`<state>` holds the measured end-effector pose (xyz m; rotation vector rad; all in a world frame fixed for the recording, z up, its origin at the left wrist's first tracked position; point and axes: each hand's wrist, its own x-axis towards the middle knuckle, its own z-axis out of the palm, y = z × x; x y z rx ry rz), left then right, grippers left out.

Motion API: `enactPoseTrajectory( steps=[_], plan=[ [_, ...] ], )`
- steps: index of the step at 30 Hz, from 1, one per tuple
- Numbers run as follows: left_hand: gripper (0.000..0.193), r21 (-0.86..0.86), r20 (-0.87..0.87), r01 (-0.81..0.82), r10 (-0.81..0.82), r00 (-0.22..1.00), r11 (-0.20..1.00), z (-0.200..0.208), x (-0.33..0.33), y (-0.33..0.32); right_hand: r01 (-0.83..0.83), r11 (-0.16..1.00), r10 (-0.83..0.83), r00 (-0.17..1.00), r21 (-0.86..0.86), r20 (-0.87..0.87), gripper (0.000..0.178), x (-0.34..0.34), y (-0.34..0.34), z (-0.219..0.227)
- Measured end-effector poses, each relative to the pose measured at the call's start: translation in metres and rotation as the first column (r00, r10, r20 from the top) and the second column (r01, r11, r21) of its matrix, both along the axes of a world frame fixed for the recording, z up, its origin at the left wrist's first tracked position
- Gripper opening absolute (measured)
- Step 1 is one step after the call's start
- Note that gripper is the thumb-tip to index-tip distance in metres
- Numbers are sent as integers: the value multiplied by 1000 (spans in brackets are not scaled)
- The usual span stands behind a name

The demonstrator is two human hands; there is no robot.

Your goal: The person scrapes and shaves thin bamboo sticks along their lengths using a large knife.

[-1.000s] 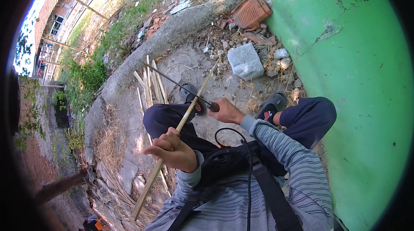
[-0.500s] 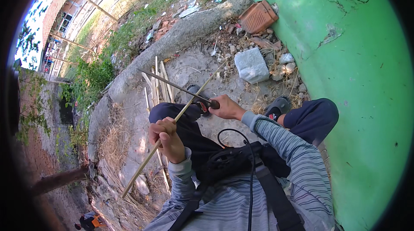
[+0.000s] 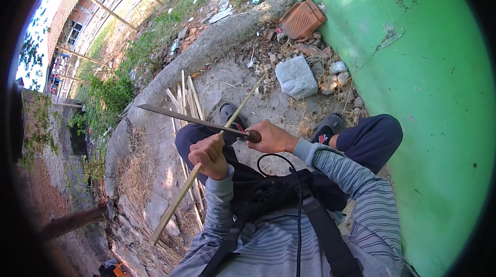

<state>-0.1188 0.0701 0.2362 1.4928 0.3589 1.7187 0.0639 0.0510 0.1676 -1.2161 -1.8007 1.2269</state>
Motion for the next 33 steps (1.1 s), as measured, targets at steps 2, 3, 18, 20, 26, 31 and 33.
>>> enactPoseTrajectory(
  steps=[2,3,18,20,26,31,33],
  plan=[
    [67,-6,10,9,-9,1000,1000,1,5,-1,19,1000,-20,1000,11,4,25,5,5,-14],
    [67,-8,18,11,-10,1000,1000,2,7,-2,81,996,-80,996,-23,28,25,10,11,-28],
    [66,-64,119,-40,48,992,997,-9,-1,-8,188,978,-186,982,-88,33,27,1,16,-65],
    [66,-46,109,-45,50,993,998,-9,-2,-7,166,979,-164,986,-121,30,27,-4,9,-59],
    [64,-15,105,-31,32,994,999,-4,4,-5,135,991,-135,990,-5,34,27,2,23,-78],
    [63,-16,118,-28,30,993,999,-10,0,-10,255,963,-247,964,-83,102,28,11,25,-98],
    [63,-3,92,-45,45,995,999,-10,-2,-9,205,974,-195,975,-97,110,28,3,16,-87]
  ],
)
